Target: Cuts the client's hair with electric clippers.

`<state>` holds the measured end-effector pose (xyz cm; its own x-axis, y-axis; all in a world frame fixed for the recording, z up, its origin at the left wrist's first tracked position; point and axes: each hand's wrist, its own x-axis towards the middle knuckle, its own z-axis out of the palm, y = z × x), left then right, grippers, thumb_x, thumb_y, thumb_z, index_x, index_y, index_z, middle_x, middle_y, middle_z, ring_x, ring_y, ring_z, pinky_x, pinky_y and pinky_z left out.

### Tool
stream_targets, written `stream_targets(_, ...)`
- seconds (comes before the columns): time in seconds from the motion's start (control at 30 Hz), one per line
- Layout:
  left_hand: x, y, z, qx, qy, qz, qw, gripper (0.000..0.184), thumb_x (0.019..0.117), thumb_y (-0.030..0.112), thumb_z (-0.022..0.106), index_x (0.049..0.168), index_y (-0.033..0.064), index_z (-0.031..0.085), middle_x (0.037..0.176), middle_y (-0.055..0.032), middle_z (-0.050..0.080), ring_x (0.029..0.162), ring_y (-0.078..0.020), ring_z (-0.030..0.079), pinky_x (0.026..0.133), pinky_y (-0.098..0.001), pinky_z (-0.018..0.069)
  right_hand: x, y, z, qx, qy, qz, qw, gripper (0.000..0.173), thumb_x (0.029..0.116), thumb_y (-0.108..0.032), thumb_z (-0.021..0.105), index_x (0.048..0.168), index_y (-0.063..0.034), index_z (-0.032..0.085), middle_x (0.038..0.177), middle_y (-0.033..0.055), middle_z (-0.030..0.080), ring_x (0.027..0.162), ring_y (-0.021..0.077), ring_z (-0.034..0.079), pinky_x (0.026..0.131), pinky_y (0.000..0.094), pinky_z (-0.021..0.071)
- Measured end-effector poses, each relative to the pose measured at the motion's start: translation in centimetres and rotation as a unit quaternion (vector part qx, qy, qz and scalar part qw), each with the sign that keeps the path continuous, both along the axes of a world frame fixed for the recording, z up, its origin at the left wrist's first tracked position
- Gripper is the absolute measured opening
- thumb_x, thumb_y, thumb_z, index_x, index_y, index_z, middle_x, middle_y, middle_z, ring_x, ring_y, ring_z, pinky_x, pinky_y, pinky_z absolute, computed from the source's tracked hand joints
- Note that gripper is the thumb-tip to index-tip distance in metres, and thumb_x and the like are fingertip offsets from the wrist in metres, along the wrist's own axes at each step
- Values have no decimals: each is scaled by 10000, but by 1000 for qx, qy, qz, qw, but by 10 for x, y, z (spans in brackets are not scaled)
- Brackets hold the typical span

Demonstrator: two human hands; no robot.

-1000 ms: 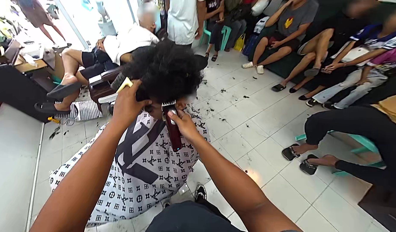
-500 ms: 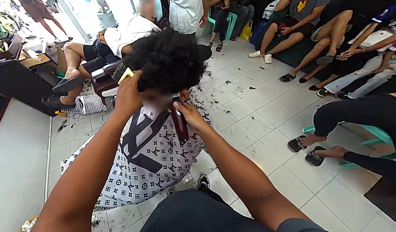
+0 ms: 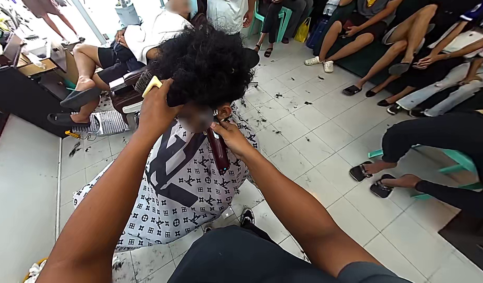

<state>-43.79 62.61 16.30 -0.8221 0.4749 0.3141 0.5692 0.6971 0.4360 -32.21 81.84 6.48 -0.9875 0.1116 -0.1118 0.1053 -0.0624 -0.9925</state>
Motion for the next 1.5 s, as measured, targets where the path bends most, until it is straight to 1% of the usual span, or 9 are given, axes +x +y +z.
stream_targets(0.1, -1, 0, -1, -1, 5, -1, 1000, 717, 860, 251, 839, 1453, 8, 518, 1287, -314, 609, 1238, -495, 562, 1067, -658, 392, -8, 0, 0, -44, 65, -14, 997, 435, 1074, -368, 503, 1303, -4, 570, 1046, 118, 664, 912, 161, 671, 826, 368, 583)
stream_targets(0.37, -1, -1, -1, -2, 13, -4, 1000, 721, 855, 252, 845, 1454, 10, 523, 1290, -303, 614, 1233, -483, 571, 1070, -645, 398, 4, 6, 2, -55, 10, 6, 998, 519, 1037, -584, 467, 1264, -140, 610, 929, 49, 646, 741, 116, 637, 653, 314, 563)
stream_targets(0.53, -1, -1, -2, -4, 18, -7, 1000, 725, 852, 254, 848, 1451, 5, 525, 1305, -295, 611, 1241, -468, 571, 1074, -636, 395, -1, 8, 6, -61, 0, 23, 998, 415, 1083, -419, 468, 1225, -60, 620, 933, 53, 655, 772, 100, 640, 703, 296, 567)
stream_targets(0.67, -1, -1, -3, -2, 10, -6, 1000, 728, 852, 262, 848, 1456, 18, 524, 1299, -290, 613, 1229, -471, 573, 1064, -642, 403, 2, 7, 0, -109, 39, 1, 993, 486, 1046, -552, 469, 1293, -153, 594, 955, 31, 657, 753, 108, 662, 656, 316, 596)
stream_targets(0.8, -1, -2, -2, -10, 10, -5, 1000, 736, 857, 271, 842, 1464, 16, 513, 1283, -300, 616, 1226, -482, 573, 1058, -649, 401, -9, 12, -2, -81, 15, 29, 996, 405, 1090, -356, 476, 1243, -4, 604, 960, 94, 668, 804, 151, 672, 738, 351, 598)
stream_targets(1.07, 2, -1, 0, -11, -4, 7, 1000, 731, 860, 265, 839, 1462, 12, 510, 1253, -324, 612, 1219, -500, 567, 1043, -666, 403, -11, 14, -3, -97, 11, 25, 995, 407, 1100, -369, 437, 1214, -16, 604, 925, 78, 660, 762, 145, 672, 700, 344, 605)
stream_targets(1.33, 24, -14, 3, 130, 71, -9, 989, 803, 917, 305, 776, 1559, 28, 381, 1512, -232, 495, 1333, -358, 547, 1076, -519, 479, 25, 28, -17, -14, -7, 93, 996, 416, 1055, -426, 509, 1206, -59, 634, 859, 63, 671, 661, 129, 650, 617, 322, 592)
stream_targets(1.43, 73, 0, -34, 151, 178, -70, 970, 386, 990, 228, 643, 1229, -70, 593, 1115, -246, 662, 966, -299, 676, 768, -443, 581, 61, 41, -43, -92, -79, 57, 991, 378, 1084, -339, 417, 1065, -36, 642, 782, 47, 668, 612, 132, 658, 584, 302, 598)
stream_targets(1.5, 88, 20, -44, -20, -4, -213, 977, 274, 989, 257, 668, 1121, 21, 711, 846, -134, 715, 743, -261, 699, 693, -496, 582, 80, 41, -57, -156, -107, -12, 982, 462, 1109, -356, 296, 1066, -34, 625, 773, 47, 671, 591, 131, 656, 548, 290, 592)
